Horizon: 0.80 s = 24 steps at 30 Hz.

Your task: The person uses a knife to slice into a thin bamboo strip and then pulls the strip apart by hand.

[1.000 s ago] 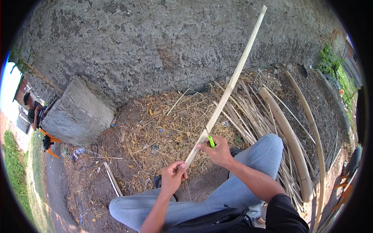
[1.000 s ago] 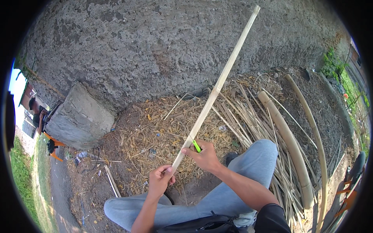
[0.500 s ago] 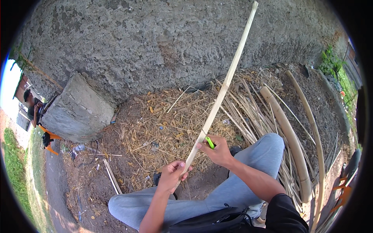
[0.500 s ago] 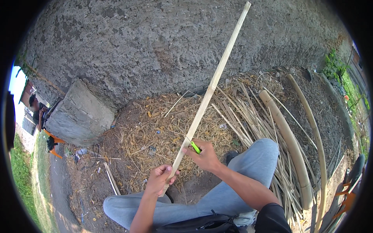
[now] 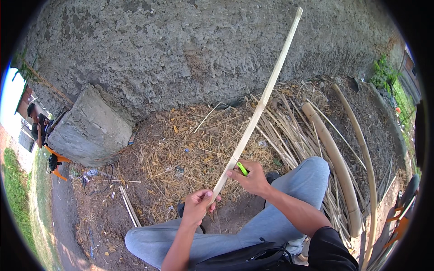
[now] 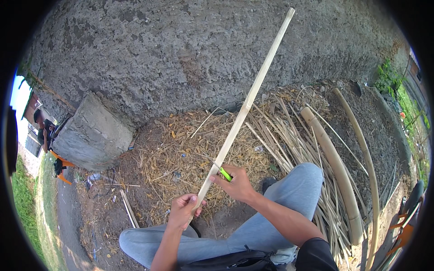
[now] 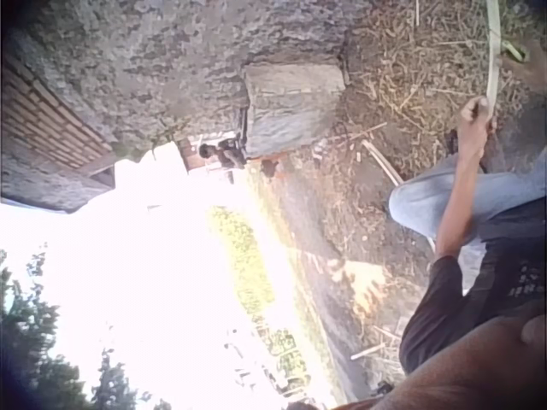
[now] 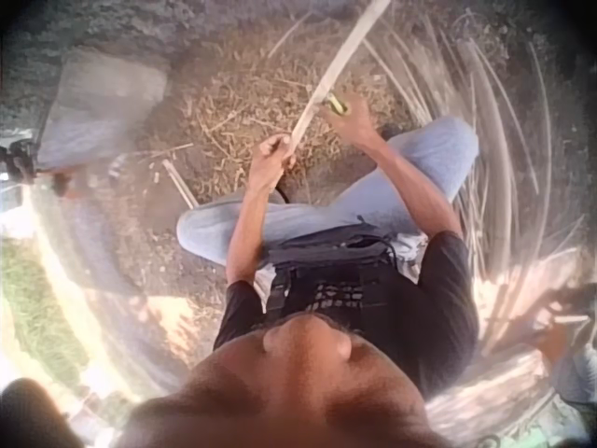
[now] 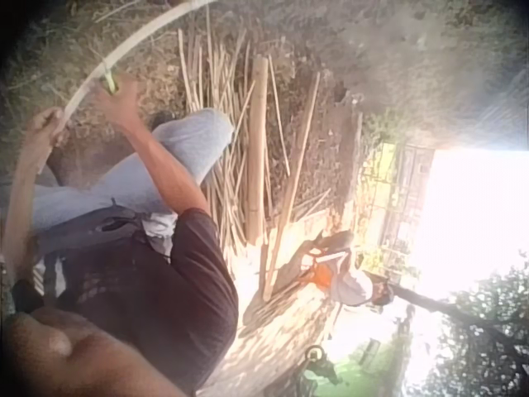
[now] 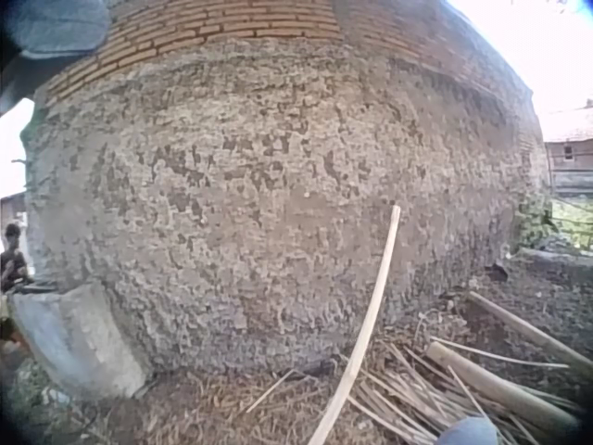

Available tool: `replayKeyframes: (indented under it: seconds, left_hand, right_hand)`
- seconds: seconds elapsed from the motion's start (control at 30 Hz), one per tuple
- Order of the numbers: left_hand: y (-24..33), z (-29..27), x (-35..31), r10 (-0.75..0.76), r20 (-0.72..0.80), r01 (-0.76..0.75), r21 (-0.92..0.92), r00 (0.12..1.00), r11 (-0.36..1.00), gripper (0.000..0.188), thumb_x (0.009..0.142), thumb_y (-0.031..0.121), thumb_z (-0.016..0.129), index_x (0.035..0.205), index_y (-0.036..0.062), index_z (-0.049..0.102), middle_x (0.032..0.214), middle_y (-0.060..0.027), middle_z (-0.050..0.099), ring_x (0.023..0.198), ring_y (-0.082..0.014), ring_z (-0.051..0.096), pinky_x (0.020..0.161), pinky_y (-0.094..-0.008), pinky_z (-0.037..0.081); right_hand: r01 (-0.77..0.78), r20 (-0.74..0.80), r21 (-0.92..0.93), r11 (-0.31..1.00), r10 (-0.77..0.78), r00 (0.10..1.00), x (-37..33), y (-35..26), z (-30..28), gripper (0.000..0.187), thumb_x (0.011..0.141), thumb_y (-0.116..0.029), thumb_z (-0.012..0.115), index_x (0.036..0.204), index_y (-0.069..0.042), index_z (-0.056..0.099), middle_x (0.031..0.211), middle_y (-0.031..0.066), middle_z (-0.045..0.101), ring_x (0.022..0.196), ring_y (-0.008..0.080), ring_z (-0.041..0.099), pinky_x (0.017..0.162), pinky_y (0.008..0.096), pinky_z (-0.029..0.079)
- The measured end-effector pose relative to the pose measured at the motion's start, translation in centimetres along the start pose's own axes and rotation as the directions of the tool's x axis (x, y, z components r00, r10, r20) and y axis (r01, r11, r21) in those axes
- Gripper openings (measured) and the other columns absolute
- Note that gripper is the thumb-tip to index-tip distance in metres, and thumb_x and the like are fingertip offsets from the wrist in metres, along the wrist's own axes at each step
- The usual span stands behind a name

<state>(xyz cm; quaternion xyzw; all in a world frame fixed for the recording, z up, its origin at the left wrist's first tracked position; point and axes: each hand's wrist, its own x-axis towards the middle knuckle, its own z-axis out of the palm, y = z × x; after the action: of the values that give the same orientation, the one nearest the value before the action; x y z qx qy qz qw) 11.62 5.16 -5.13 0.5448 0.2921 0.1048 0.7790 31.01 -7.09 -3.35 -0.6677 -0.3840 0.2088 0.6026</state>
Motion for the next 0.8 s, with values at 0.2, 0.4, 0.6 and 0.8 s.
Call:
replayKeyframes:
  seconds: [0.2,0.4,0.6,0.8]
  left_hand:
    - [-0.2,-0.1,0.4,0.095,-0.071,-0.091,0.048,0.993,0.995,0.018,0.098,0.012,0.063,0.109,-0.0025,0.066,0.092,-0.0066,0.071,0.067,-0.0058,0.057,0.057,-0.0211,0.046]
    - [-0.5,0.3,0.4,0.215,-0.169,-0.191,0.145,0.962,0.971,0.026,0.093,0.008,0.069,0.115,-0.0052,0.064,0.091,-0.0047,0.069,0.07,-0.0052,0.055,0.06,-0.0194,0.044]
    - [-1.0,-0.2,0.4,0.322,-0.198,-0.236,0.362,0.926,0.902,0.031,0.091,0.008,0.072,0.12,-0.003,0.065,0.085,0.0005,0.066,0.07,-0.0042,0.053,0.061,-0.0212,0.044]
    - [-0.9,-0.4,0.5,0.289,-0.247,-0.189,0.36,0.925,0.914,0.023,0.092,0.007,0.069,0.113,-0.003,0.065,0.079,0.0006,0.064,0.068,-0.0042,0.053,0.061,-0.0204,0.043]
  right_hand:
    - [-0.115,-0.04,0.026,0.993,0.116,0.992,0.7,1.6,-1.5,0.021,0.094,-0.021,0.069,0.088,-0.001,0.073,0.067,0.0014,0.066,0.052,0.004,0.046,0.047,0.0268,0.037]
    - [-0.161,-0.191,0.253,0.954,0.213,0.958,1.2,1.4,-3.2,0.016,0.093,-0.014,0.069,0.082,-0.002,0.067,0.065,0.003,0.064,0.052,0.0031,0.05,0.044,0.0229,0.038]
    - [-0.065,-0.244,0.578,0.813,0.248,0.937,1.7,1.2,-4.0,0.013,0.093,-0.01,0.068,0.09,-0.011,0.055,0.077,0.0023,0.061,0.049,0.0017,0.044,0.042,0.0203,0.035]
    - [-0.146,0.01,0.856,0.496,0.267,0.964,1.5,0.9,-5.5,0.015,0.097,-0.017,0.064,0.098,-0.019,0.049,0.079,-0.0034,0.05,0.05,0.0013,0.034,0.044,0.0194,0.031]
